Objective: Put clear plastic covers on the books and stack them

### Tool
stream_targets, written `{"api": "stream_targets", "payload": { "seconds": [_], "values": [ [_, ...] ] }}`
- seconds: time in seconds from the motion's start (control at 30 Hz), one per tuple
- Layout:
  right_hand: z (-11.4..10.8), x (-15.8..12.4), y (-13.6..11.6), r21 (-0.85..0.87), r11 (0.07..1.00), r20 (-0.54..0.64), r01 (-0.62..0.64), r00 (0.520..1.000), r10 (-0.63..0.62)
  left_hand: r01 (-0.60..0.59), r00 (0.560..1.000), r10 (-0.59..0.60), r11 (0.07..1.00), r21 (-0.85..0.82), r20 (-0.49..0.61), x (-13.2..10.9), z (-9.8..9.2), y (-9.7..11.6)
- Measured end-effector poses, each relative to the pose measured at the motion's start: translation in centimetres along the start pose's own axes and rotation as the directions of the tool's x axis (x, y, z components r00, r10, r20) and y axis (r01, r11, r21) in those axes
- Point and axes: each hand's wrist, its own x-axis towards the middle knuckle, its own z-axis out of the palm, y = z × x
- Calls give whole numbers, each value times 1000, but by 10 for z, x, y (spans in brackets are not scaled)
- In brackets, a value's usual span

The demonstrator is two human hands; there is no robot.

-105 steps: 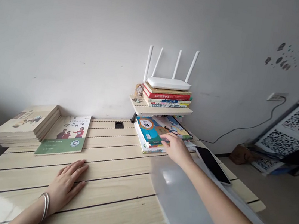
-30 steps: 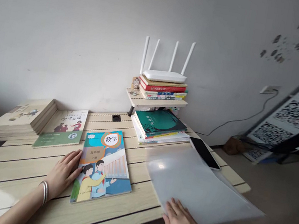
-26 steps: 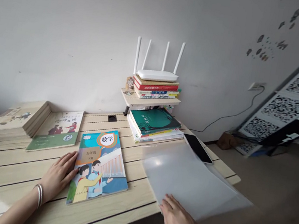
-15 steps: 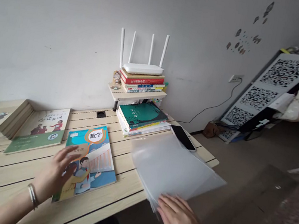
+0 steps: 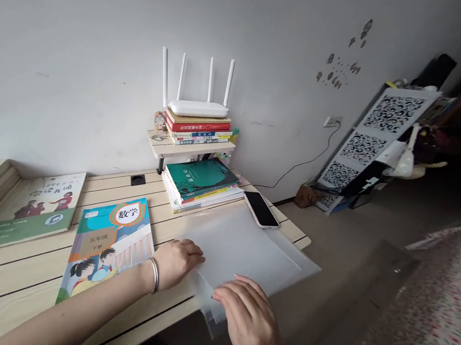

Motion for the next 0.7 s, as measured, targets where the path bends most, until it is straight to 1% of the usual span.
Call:
{"api": "stream_targets", "payload": {
  "seconds": [0.03, 0.1, 0.2, 0.3, 0.37, 0.47, 0.57, 0.63, 0.67, 0.7],
  "values": [
    [-1, 0, 1, 8, 1000, -8, 11, 1000, -11, 8, 1000, -8, 999, 43, 2, -2, -3, -3],
    [-2, 0, 4, 24, 999, -35, 26, 999, -25, 22, 1000, -22, 992, 125, 0, -9, -15, -6],
    [-1, 10, 3, 62, 997, -69, 54, 996, -49, 46, 999, -41, 967, 251, -25, -29, -41, -5],
    [6, 27, -7, 144, 983, -62, 111, 993, -102, 107, 993, -82, 929, 356, -83, -64, -64, -2],
    [16, 39, -18, 203, 966, -39, 160, 987, -155, 183, 981, -143, 900, 397, -128, -95, -71, -2],
    [36, 53, -36, 280, 939, 5, 197, 978, -207, 312, 949, -266, 860, 404, -167, -146, -71, -2],
    [56, 57, -48, 355, 918, 39, 179, 978, -206, 409, 912, -369, 831, 377, -176, -193, -64, -1],
    [64, 55, -52, 396, 909, 46, 134, 985, -165, 442, 897, -398, 829, 344, -194, -217, -60, -1],
    [67, 52, -53, 415, 905, 42, 93, 992, -121, 447, 894, -401, 838, 314, -203, -227, -58, -1],
    [69, 48, -55, 431, 902, 36, 32, 998, -52, 453, 888, -404, 849, 273, -218, -234, -56, -1]
  ]
}}
